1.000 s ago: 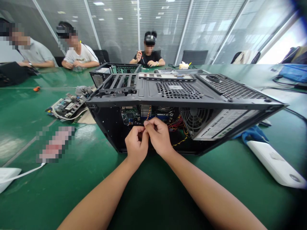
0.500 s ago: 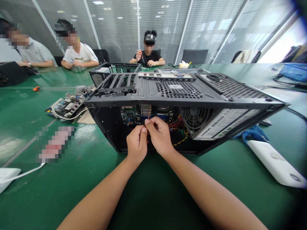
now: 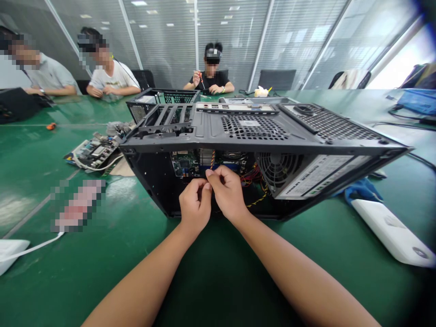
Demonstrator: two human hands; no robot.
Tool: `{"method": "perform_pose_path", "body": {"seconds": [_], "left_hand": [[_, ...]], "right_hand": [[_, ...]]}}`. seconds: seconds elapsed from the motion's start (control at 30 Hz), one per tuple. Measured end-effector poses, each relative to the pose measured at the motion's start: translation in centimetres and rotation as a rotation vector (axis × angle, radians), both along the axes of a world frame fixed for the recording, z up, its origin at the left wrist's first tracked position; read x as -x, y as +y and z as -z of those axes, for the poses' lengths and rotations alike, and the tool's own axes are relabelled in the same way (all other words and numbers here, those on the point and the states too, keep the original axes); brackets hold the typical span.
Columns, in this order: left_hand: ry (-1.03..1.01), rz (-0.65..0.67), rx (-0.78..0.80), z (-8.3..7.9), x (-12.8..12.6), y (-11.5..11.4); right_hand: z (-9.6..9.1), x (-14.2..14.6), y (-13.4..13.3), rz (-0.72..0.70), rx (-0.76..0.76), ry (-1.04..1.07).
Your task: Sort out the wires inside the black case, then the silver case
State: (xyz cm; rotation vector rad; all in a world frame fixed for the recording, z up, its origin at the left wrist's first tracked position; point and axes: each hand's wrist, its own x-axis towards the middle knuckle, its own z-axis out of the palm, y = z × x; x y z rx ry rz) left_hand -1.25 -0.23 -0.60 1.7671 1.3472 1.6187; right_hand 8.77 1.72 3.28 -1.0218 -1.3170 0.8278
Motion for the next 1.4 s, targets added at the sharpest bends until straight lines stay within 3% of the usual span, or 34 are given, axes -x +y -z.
{"method": "perform_pose_path", "body": {"seconds": [0.23,0.53,0.87,1.2,1.4], "left_hand": [[-0.003,-0.004,-0.020,-0.12,-0.01,-0.03],[-0.191,0.169,0.136,-0.50,-0.23,0.05],[-0.212,0.153,0.109,-0.31,-0.16,0.15],[-0.210,0.158,0.117,-0.56,-0.11,0.07],[-0.048,0.016,0.001,-0.39,-0.13,-0.23]], "right_hand": [[-0.02,0.01,-0.12,-0.008,-0.004,-0.004],[0.46,0.16,-0.06,-0.111,0.112,0.154],[0.52,0.18,-0.10,-0.256,0.165,0.282],[0.50,0.32,-0.09,-0.253,0.161,0.256],[0.24,-0.01,0.01,-0.112,0.030,0.066]]}}
